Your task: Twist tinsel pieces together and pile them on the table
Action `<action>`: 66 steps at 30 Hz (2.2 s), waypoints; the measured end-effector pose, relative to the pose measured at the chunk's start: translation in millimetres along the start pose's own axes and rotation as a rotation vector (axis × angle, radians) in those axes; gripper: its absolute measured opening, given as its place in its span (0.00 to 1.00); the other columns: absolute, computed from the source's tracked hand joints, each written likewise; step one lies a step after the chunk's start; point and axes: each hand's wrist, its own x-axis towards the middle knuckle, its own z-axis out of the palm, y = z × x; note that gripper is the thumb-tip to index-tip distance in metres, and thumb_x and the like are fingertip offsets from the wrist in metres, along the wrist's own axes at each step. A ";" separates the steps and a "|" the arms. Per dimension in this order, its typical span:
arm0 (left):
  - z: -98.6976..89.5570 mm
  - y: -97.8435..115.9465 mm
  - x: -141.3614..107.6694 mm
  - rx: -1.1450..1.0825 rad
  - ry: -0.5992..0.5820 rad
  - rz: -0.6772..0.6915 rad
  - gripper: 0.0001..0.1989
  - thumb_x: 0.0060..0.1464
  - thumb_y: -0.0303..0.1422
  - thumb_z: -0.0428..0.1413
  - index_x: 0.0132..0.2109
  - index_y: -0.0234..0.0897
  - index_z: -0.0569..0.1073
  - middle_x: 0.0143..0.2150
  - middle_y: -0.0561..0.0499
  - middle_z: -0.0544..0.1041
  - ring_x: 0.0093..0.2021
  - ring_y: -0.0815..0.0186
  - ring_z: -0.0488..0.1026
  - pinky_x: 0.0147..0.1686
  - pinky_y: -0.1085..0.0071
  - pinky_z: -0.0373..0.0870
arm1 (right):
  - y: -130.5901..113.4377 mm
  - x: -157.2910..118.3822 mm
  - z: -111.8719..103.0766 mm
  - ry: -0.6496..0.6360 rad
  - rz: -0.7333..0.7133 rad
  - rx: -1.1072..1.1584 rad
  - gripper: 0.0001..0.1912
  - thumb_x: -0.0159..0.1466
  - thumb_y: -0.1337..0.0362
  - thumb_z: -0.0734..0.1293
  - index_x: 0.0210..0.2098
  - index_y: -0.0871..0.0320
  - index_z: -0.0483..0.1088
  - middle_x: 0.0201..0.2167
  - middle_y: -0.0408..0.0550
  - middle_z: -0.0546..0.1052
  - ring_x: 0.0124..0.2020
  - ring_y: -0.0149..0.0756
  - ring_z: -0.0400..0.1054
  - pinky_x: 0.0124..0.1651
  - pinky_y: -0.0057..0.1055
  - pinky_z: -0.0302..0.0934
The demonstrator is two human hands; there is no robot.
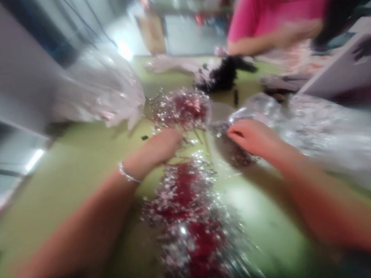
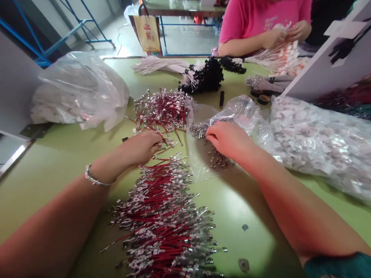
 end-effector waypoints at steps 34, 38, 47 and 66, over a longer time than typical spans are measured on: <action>-1.2 51.3 -7.5 -0.178 0.037 0.079 0.15 0.63 0.35 0.45 0.30 0.36 0.69 0.24 0.54 0.69 0.24 0.72 0.62 0.27 0.72 0.57 | -46.9 -14.4 22.1 0.378 -0.180 0.524 0.09 0.65 0.65 0.62 0.36 0.54 0.75 0.33 0.45 0.80 0.35 0.33 0.72 0.39 0.31 0.62; -5.1 53.0 -8.9 0.191 0.023 0.156 0.09 0.56 0.26 0.47 0.32 0.36 0.71 0.23 0.53 0.69 0.22 0.71 0.60 0.25 0.71 0.53 | -45.8 -15.0 15.6 0.217 -0.186 0.494 0.09 0.64 0.65 0.62 0.32 0.57 0.75 0.29 0.45 0.78 0.31 0.32 0.70 0.36 0.30 0.60; -8.4 63.2 -11.5 0.350 -0.185 0.322 0.12 0.57 0.24 0.45 0.37 0.35 0.73 0.23 0.50 0.70 0.21 0.69 0.59 0.25 0.69 0.54 | -59.2 -21.9 -0.5 -0.220 0.118 0.700 0.14 0.62 0.66 0.64 0.19 0.58 0.69 0.17 0.40 0.72 0.20 0.26 0.63 0.27 0.27 0.55; -12.2 34.7 -8.1 -0.142 -0.384 0.203 0.10 0.50 0.28 0.49 0.22 0.37 0.63 0.20 0.54 0.65 0.22 0.70 0.60 0.27 0.70 0.57 | -52.4 13.1 55.7 0.165 -0.013 0.073 0.12 0.67 0.55 0.63 0.41 0.54 0.74 0.38 0.49 0.76 0.39 0.39 0.69 0.33 0.30 0.52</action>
